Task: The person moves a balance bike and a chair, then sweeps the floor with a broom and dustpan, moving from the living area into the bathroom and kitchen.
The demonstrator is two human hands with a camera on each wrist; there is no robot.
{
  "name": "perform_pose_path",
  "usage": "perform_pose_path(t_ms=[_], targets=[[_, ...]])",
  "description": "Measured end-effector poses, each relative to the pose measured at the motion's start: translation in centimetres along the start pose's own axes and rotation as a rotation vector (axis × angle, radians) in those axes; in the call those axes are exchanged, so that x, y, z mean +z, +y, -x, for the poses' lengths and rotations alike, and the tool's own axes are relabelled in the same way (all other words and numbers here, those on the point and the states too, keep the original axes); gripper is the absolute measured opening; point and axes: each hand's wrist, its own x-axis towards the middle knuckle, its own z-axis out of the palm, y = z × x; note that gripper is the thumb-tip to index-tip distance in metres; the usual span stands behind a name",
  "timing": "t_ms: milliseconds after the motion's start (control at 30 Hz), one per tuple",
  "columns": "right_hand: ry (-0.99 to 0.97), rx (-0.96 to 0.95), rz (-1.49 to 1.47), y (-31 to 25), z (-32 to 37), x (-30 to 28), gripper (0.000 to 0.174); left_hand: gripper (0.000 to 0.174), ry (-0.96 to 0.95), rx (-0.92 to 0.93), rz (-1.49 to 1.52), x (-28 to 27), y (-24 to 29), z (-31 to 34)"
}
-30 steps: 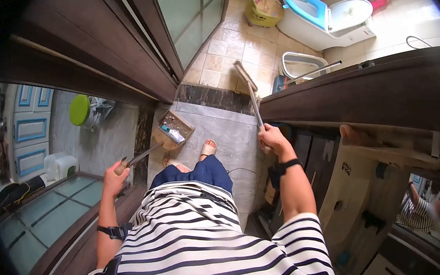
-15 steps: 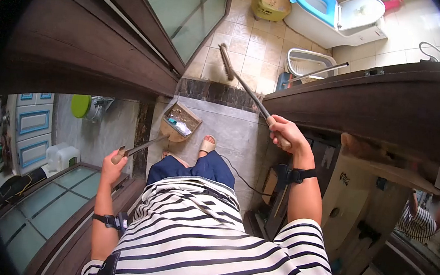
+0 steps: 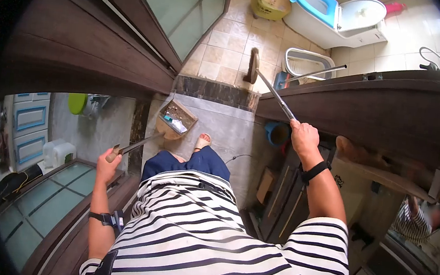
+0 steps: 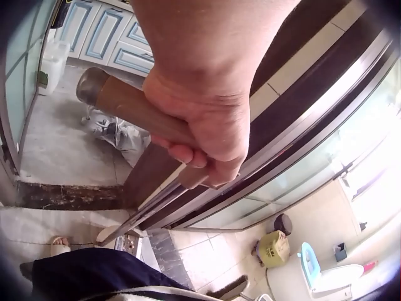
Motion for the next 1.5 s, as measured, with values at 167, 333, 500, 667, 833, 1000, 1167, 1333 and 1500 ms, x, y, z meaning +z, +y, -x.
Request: perform_pose_path(t_ms=[167, 333, 500, 667, 833, 1000, 1167, 1333, 1500], targets=[[-0.166, -0.122, -0.053, -0.9, 0.7, -0.3, 0.021, 0.038, 0.014, 0.003, 0.011, 0.0, 0.0, -0.2], [-0.489, 0.064, -0.439, -4.4, 0.3, -2.5, 0.038, 0.038, 0.028, 0.033, -0.005, -0.1, -0.3, -0.2], [-0.643, 0.187, -0.697, -7.0, 0.6, -0.6, 0.064, 0.037, 0.024, 0.005, 0.033, -0.2, 0.0, -0.3], [-0.640, 0.250, -1.280, -8.7, 1.0, 3.7, 0.070, 0.036, 0.025, 0.013, 0.027, -0.1, 0.0, -0.2], [-0.643, 0.232, -1.427, -10.7, 1.2, 4.2, 0.071, 0.037, 0.025, 0.052, -0.021, -0.2, -0.2, 0.0], [-0.675, 0.364, -1.644, -10.9, 1.0, 6.7, 0.072, 0.037, -0.004, -0.013, 0.006, -0.2, -0.5, 0.1], [-0.649, 0.567, -1.811, -7.7, 4.4, 11.6, 0.073, 0.037, -0.029, -0.056, 0.003, -0.3, -0.6, 0.2], [-0.587, 0.670, -1.789, -5.0, 6.6, 11.4, 0.074, 0.036, -0.015, -0.046, 0.004, 0.0, -1.5, -0.1], [-0.609, 0.556, -1.940, -9.4, 4.4, 10.5, 0.081, 0.027, 0.030, 0.109, 0.057, 0.4, -3.6, -1.3]])
